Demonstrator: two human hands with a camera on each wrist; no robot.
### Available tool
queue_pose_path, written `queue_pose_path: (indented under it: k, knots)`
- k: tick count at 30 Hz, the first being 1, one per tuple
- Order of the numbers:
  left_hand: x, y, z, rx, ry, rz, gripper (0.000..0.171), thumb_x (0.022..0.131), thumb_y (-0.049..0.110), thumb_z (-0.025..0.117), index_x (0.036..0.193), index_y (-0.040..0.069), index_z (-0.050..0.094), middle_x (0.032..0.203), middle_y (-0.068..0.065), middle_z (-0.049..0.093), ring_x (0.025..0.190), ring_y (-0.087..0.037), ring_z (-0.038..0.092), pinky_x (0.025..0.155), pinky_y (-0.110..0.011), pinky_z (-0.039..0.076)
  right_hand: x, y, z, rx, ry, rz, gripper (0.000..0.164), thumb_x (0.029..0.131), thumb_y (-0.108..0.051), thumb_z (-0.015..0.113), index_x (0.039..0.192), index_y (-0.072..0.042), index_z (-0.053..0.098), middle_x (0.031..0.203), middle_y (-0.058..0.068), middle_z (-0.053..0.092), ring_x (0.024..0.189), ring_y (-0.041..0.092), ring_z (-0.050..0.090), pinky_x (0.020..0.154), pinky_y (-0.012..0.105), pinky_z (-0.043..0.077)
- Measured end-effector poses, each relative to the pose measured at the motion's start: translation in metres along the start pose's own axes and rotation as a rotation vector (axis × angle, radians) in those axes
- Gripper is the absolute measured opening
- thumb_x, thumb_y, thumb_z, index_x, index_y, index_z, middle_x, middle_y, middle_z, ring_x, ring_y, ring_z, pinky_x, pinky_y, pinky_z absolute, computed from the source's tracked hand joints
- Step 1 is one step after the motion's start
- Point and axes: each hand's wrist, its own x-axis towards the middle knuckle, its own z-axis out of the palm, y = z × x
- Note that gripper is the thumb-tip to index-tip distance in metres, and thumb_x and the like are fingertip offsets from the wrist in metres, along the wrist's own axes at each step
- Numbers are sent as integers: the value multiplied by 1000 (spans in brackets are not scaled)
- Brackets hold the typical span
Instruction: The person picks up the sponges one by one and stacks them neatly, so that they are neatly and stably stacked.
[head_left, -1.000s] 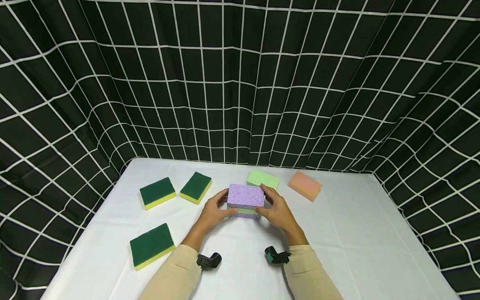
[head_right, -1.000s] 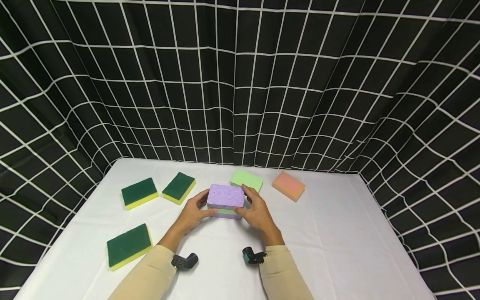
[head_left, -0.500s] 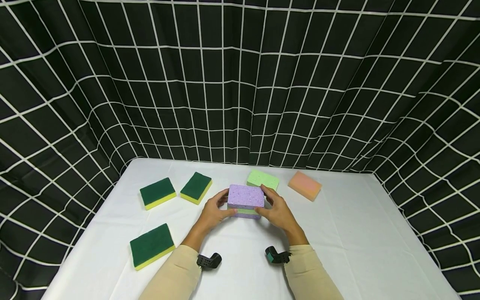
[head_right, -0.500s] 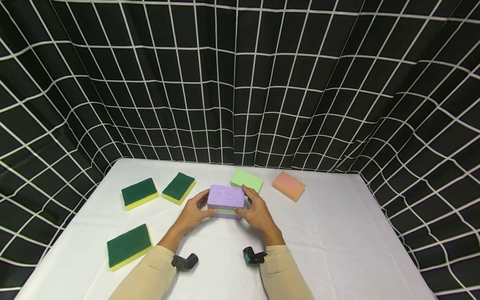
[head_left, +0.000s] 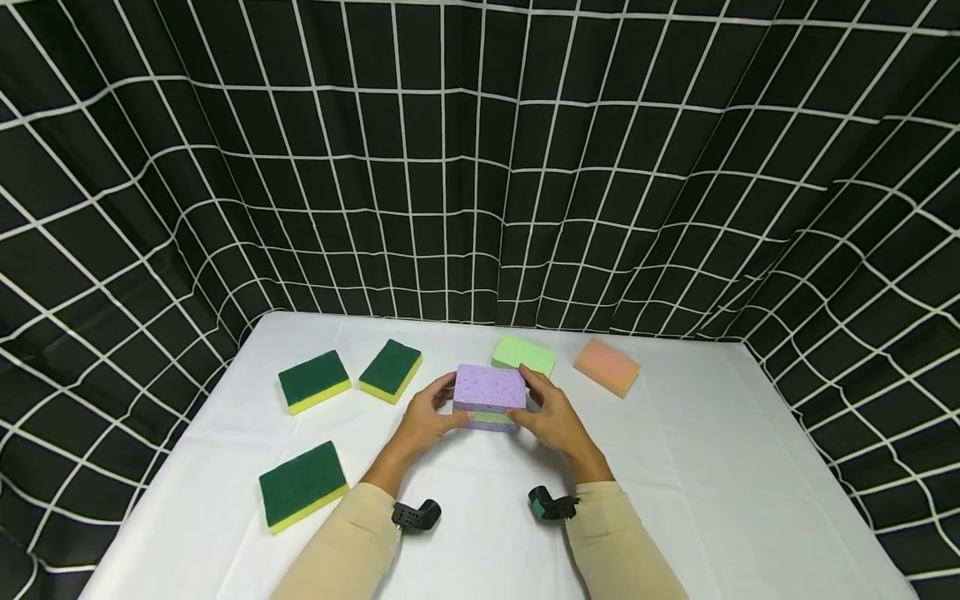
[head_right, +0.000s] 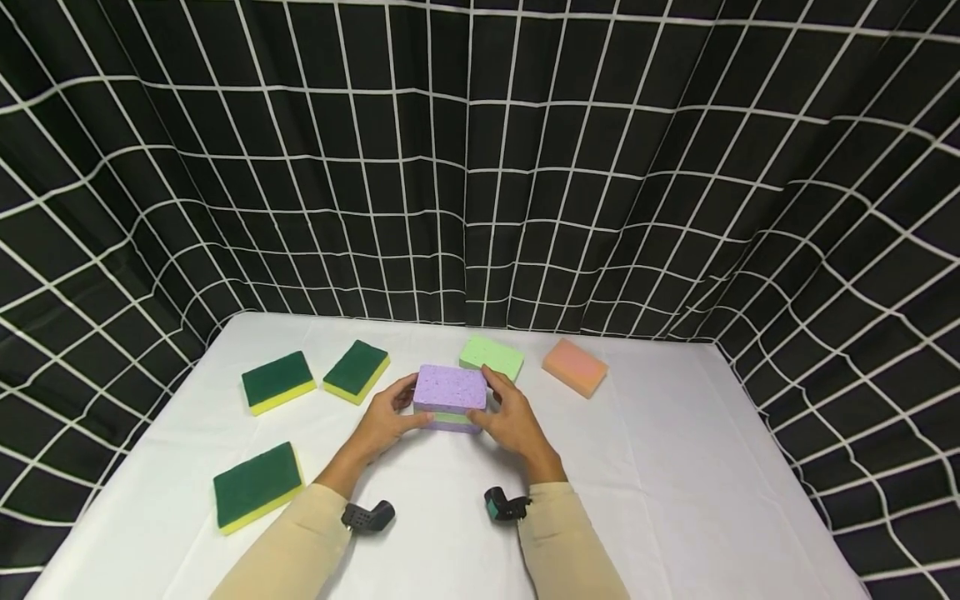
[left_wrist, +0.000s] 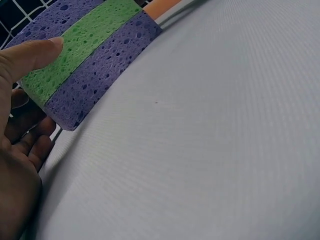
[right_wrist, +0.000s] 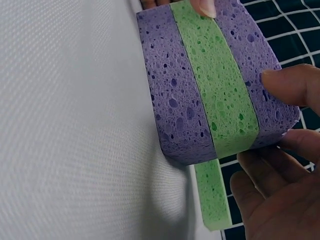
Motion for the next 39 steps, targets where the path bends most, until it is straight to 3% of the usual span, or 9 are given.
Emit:
queue_pose_path:
  k: [4, 9, 15, 22, 28, 32, 35, 39]
  knots:
    - [2, 5, -1, -31, -15, -18, 78, 78, 13, 80, 145, 5, 41, 129, -13, 55, 119, -28, 50, 102, -42, 38, -2, -19, -3, 17, -12, -10, 74, 81, 8, 69, 143, 15, 29, 145, 31, 34, 132, 41, 35, 107, 51, 29]
    - [2, 11, -1, -100, -27, -28, 73, 86, 15, 74, 148, 4, 37, 136, -16, 49, 120, -31, 50, 100, -44, 40, -8, -38, -6, -7, -35, 6, 73, 81, 8, 68, 142, 16, 29, 144, 31, 34, 132, 43, 35, 107, 50, 30]
    - [1, 24, -4, -164, -39, -13, 67, 91, 18, 69, 147, 1, 37, 138, -19, 46, 119, -34, 51, 98, -43, 43, -7, -38, -5, 3, -34, 11, 73, 81, 8, 68, 142, 16, 30, 145, 31, 34, 133, 42, 34, 107, 52, 29]
    - [-10, 45, -7, -229, -80, -15, 68, 90, 6, 68, 148, -2, 33, 139, -25, 44, 125, -40, 44, 101, -43, 39, -7, -37, -6, 6, -45, 29, 73, 82, 7, 68, 143, 15, 28, 146, 31, 32, 135, 40, 32, 108, 48, 29]
    - [-10, 38, -6, -235, -81, 18, 68, 90, 6, 68, 147, -3, 33, 139, -24, 45, 126, -39, 43, 106, -46, 33, -8, -36, -5, 13, -39, 24, 73, 82, 8, 68, 143, 16, 28, 146, 31, 33, 134, 41, 33, 107, 49, 29]
    - [-7, 20, -4, -261, -63, 33, 68, 89, 5, 69, 147, -3, 33, 142, -23, 43, 127, -40, 41, 108, -48, 29, -9, -37, -3, 8, -44, 21, 73, 82, 8, 68, 143, 16, 28, 146, 31, 32, 134, 41, 33, 107, 49, 29]
    - [-3, 7, -2, -262, -37, 44, 68, 89, 6, 70, 148, 0, 35, 143, -19, 44, 127, -37, 42, 109, -46, 29, -9, -39, -3, 6, -42, 21, 74, 82, 7, 68, 143, 14, 28, 146, 31, 33, 134, 41, 33, 108, 50, 29]
    - [-1, 2, 0, -241, -13, 49, 68, 89, 10, 71, 147, 4, 38, 139, -13, 49, 124, -31, 47, 108, -43, 31, -9, -44, -8, 31, -15, 20, 75, 82, 6, 67, 146, 11, 27, 146, 29, 33, 135, 41, 32, 109, 49, 26]
